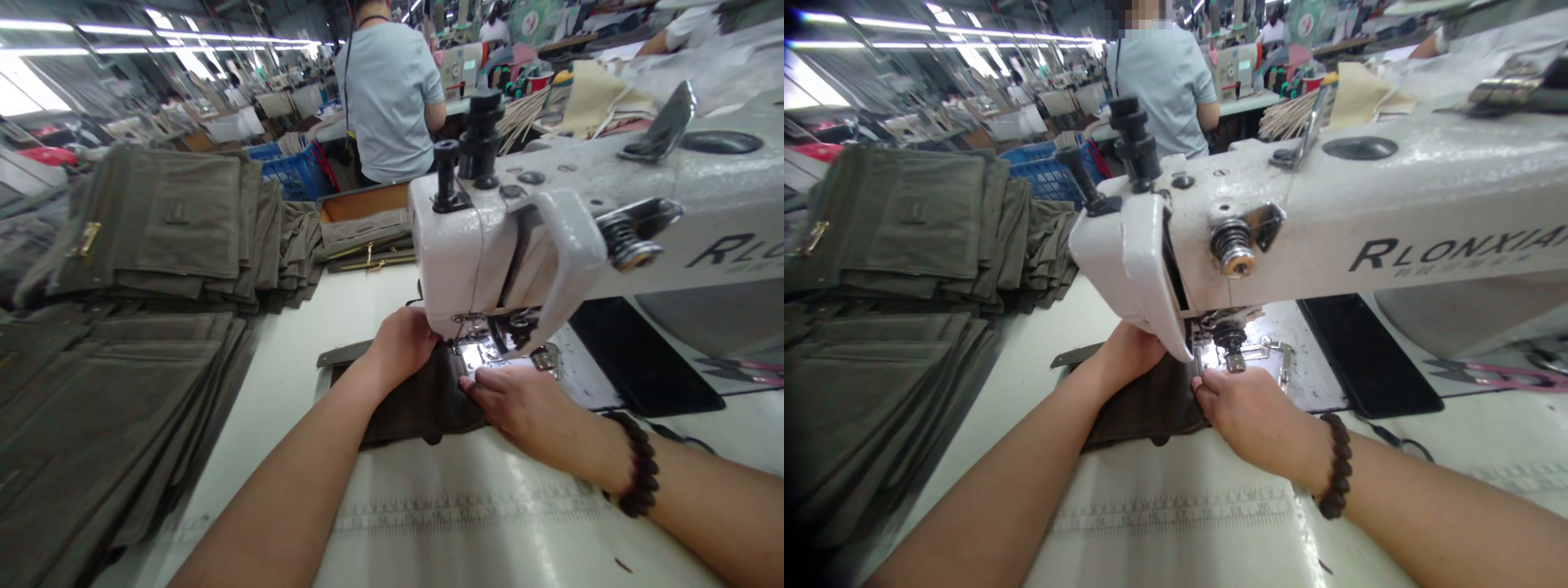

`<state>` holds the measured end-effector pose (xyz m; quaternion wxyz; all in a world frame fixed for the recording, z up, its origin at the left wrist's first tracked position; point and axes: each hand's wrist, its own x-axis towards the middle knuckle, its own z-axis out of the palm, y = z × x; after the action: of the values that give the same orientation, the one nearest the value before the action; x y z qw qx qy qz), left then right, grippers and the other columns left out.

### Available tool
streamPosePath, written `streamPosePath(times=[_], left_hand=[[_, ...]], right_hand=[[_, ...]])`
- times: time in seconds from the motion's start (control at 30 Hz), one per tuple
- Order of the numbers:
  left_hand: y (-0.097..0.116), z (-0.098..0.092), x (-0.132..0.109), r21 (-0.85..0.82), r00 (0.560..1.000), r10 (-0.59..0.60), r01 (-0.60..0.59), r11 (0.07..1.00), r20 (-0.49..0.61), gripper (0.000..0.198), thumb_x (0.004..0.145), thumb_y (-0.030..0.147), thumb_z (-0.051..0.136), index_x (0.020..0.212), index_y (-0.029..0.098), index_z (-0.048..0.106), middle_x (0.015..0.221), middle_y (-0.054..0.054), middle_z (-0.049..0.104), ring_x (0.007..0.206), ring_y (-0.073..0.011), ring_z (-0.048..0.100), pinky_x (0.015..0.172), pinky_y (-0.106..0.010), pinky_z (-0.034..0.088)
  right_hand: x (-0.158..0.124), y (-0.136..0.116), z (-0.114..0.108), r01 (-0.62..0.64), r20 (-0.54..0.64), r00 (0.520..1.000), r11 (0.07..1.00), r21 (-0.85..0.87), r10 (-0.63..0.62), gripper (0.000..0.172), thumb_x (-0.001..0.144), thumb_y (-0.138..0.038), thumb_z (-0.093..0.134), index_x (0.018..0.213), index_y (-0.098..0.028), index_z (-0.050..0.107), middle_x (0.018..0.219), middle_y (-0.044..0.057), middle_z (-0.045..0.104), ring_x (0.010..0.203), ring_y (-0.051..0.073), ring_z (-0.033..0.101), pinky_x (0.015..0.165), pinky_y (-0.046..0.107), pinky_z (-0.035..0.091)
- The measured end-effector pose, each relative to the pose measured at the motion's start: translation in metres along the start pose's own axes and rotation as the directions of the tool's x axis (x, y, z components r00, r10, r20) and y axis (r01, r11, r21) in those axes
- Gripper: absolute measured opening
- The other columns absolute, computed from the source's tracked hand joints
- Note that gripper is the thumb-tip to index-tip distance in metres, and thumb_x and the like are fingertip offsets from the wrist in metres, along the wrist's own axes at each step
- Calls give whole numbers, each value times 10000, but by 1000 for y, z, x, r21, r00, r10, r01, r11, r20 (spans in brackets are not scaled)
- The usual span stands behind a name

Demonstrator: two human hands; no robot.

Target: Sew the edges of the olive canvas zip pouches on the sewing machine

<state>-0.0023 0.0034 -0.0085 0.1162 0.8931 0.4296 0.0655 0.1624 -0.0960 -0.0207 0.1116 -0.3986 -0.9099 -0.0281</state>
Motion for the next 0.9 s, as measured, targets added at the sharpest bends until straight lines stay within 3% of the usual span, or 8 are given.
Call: streamPosePath(times=[0.37, 0.5, 0.6, 0.63, 0.77, 0.9], left_hand=[[-12, 7, 7, -67, 998, 24, -28, 997, -60, 207, 834, 178, 441, 926, 171, 626, 993, -60, 647, 1005, -204, 560, 866, -300, 438], [-2, -9, -4, -33, 997, 52, -54, 998, -56, 234, 829, 121, 441, 991, 160, 606, 1044, -77, 620, 988, -204, 563, 851, -291, 443], [15, -31, -26, 32, 999, 40, -41, 999, 5, 202, 820, 171, 495, 981, 128, 609, 1025, -113, 614, 958, -243, 568, 845, -345, 447], [21, -37, -34, 39, 997, 59, -61, 997, 41, 187, 818, 218, 519, 947, 131, 622, 997, -106, 622, 936, -243, 575, 837, -349, 452], [39, -36, -63, -14, 962, 237, -238, 971, 132, 332, 743, 405, 614, 934, 134, 622, 992, -94, 620, 954, -237, 561, 856, -340, 446], [35, -15, -70, -41, 964, 248, -245, 969, 98, 329, 743, 381, 622, 968, 141, 606, 1008, -84, 616, 936, -221, 562, 846, -328, 447]], right_hand=[[11, 1, 5, -88, 105, 990, 995, -48, 92, 210, 851, -127, 423, 980, -140, 589, 734, 36, 577, 557, 94, 482, 461, 249, 213], [5, 8, -18, -158, 215, 966, 986, 47, 144, 240, 822, -161, 495, 1050, -147, 568, 854, 60, 593, 661, 129, 543, 527, 236, 331], [-12, 25, -44, -128, 237, 968, 972, 197, 79, 557, 648, -233, 707, 1159, -171, 495, 1000, 82, 557, 856, 189, 535, 704, 286, 401], [-18, 31, -52, -118, 251, 966, 964, 237, 56, 569, 619, -229, 729, 1142, -182, 508, 1005, 78, 547, 884, 191, 523, 737, 292, 399], [-29, 41, -65, -140, 257, 965, 922, 361, 46, 125, 701, -200, 665, 813, -197, 609, 840, 21, 538, 789, 143, 511, 689, 251, 387], [-24, 31, -51, -138, 190, 978, 940, 313, 81, 60, 764, -245, 604, 749, -190, 583, 834, 22, 546, 809, 152, 497, 694, 265, 366]])
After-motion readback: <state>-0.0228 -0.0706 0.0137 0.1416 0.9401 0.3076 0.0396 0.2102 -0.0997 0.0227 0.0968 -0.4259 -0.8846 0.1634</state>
